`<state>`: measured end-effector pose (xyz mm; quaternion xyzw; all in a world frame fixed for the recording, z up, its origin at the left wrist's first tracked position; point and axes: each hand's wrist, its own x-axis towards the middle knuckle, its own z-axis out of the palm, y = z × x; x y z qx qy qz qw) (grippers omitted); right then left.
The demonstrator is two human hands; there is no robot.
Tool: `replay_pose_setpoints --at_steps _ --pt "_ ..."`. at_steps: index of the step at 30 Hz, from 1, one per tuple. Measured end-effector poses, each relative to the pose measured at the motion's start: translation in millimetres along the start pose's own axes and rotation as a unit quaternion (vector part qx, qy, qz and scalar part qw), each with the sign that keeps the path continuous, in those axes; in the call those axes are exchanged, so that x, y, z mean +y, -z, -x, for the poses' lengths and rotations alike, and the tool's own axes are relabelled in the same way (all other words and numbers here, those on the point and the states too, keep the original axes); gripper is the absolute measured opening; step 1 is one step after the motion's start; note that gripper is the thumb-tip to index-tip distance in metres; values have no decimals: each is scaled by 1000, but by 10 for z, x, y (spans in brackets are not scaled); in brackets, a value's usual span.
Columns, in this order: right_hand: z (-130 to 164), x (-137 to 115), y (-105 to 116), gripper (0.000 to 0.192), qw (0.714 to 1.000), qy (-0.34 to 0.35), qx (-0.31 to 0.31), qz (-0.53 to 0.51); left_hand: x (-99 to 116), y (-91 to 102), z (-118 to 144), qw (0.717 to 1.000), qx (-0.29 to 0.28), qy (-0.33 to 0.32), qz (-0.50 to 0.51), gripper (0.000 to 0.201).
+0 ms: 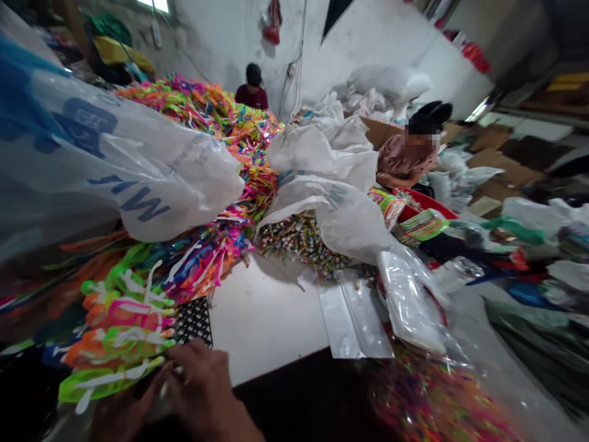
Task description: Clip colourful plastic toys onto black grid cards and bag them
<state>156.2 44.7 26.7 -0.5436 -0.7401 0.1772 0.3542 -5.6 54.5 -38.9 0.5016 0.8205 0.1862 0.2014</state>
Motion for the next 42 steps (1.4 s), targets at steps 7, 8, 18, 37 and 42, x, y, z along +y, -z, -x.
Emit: replay_pose_setpoints --at_steps 7,8,18,37,42 --pt "-1179 1102 629 24 970 -174 91 140 -607 -465 -124 862 172 -443 -177 55" --pt "-1360 1172 642 27 966 -182 95 157 -666 -489 -166 849 169 -461 -197 55" --pt "-1564 1226 453 44 982 -123 4 141 -449 -280 -94 888 137 -420 -126 36" --pt "-589 1226 788 29 910 -363 30 -198 -280 -221 -57 904 107 -409 -70 39" --pt "-252 819 593 35 944 -289 -16 159 -305 -217 -71 908 99 -400 -74 33"
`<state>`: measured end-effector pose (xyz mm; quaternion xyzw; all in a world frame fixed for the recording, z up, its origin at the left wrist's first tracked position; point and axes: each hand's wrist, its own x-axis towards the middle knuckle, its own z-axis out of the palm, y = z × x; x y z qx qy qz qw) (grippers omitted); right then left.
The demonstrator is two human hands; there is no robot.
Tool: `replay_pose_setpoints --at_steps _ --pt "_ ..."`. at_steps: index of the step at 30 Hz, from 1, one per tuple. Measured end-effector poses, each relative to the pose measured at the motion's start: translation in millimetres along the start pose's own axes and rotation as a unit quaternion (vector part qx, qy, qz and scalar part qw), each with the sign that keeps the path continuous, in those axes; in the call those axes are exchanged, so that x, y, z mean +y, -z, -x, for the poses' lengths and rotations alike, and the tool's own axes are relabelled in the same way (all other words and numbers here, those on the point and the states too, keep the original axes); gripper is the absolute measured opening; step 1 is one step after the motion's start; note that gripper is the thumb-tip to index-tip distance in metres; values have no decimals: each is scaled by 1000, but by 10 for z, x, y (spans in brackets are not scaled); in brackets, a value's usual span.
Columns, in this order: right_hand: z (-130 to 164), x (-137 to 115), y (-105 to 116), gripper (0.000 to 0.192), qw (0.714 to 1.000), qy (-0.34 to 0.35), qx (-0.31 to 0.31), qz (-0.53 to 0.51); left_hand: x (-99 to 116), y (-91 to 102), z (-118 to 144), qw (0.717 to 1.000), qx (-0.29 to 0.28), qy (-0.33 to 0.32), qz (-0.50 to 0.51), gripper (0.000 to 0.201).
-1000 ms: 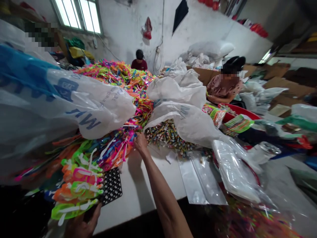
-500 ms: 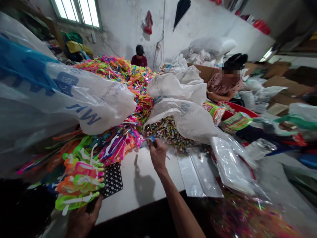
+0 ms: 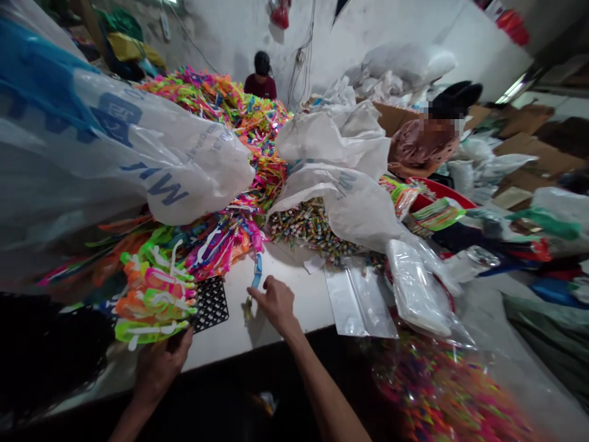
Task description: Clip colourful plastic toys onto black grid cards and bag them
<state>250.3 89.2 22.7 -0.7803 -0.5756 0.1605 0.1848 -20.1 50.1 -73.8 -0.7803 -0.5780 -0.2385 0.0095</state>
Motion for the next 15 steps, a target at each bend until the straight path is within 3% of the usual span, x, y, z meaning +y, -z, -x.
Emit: replay_pose_setpoints --at_steps 2,5,8,12,15 --pt "141 -110 -69 35 997 29 -30 64 -15 10 -3 1000 -5 -4 1 33" --pt "181 -183 -143 17 996 20 -48 69 -7 33 3 1000 -6 -7 3 35" --pt "153 -102 -120 5 995 -51 -75 -43 42 51 25 1000 0 1 7 40" --pt "240 61 -22 5 938 -119 -206 -253 106 60 47 999 15 21 24 33" --pt "330 89 34 5 958 -86 -163 -219 124 65 50 999 25 31 35 27"
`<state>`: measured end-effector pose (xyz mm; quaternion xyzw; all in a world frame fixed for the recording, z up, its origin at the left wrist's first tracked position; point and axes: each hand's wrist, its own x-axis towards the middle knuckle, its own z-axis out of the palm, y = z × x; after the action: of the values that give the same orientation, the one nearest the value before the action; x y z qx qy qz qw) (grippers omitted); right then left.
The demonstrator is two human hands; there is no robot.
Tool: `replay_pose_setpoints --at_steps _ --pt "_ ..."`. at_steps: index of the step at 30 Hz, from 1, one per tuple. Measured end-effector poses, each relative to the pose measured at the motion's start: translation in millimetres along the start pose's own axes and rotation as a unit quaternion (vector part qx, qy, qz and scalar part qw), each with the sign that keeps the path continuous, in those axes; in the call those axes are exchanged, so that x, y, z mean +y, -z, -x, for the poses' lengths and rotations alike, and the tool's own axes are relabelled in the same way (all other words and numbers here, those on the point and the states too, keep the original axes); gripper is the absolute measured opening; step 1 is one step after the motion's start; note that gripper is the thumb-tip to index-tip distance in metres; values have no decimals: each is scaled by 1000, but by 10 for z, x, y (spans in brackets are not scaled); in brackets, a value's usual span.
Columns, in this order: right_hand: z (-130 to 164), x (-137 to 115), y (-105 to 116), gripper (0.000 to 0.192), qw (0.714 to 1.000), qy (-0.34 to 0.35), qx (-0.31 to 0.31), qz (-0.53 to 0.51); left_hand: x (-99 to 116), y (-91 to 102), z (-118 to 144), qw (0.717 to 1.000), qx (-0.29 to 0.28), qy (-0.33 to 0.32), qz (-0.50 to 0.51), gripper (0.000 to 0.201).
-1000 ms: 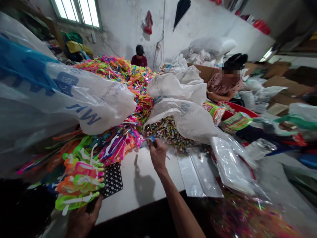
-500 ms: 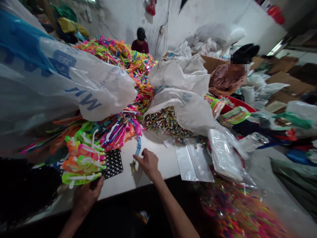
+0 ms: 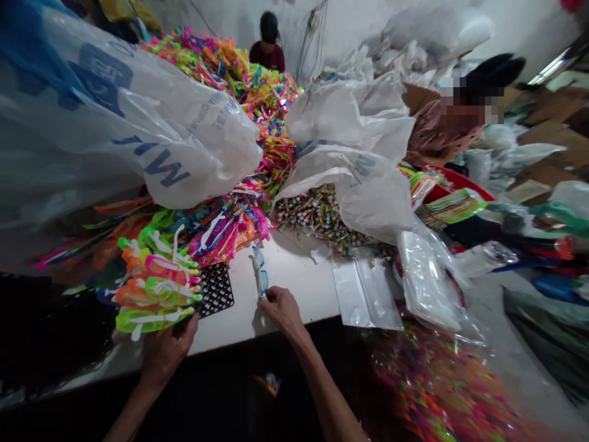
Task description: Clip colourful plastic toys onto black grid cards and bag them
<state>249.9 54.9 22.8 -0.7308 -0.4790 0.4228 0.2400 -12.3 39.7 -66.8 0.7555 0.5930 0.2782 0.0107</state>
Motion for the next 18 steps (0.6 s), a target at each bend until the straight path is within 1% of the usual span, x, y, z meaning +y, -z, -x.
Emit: replay_pose_setpoints --at_steps 2,4,6,10,11,13,15,18 --pt "33 -26 2 7 997 22 32 63 4 6 -3 1000 4 -1 6 26" --pt "41 -61 -7 7 996 29 23 87 8 14 -11 1000 8 -5 10 27" --pt "39 -83 -31 6 996 45 5 74 15 22 -26 1000 13 -8 14 28" --pt "43 -92 -122 17 996 85 7 38 43 31 -68 999 28 -2 23 26" --pt "44 -99 -147 17 995 90 10 39 54 31 -75 999 31 1 23 25" --pt "41 -132 -198 10 993 109 11 53 74 33 -82 999 35 10 23 25" --pt "27 -189 -257 1 986 155 12 65 89 36 -78 999 34 16 23 25" --pt "-8 -291 -400 9 971 236 23 41 94 45 -65 999 21 20 29 28"
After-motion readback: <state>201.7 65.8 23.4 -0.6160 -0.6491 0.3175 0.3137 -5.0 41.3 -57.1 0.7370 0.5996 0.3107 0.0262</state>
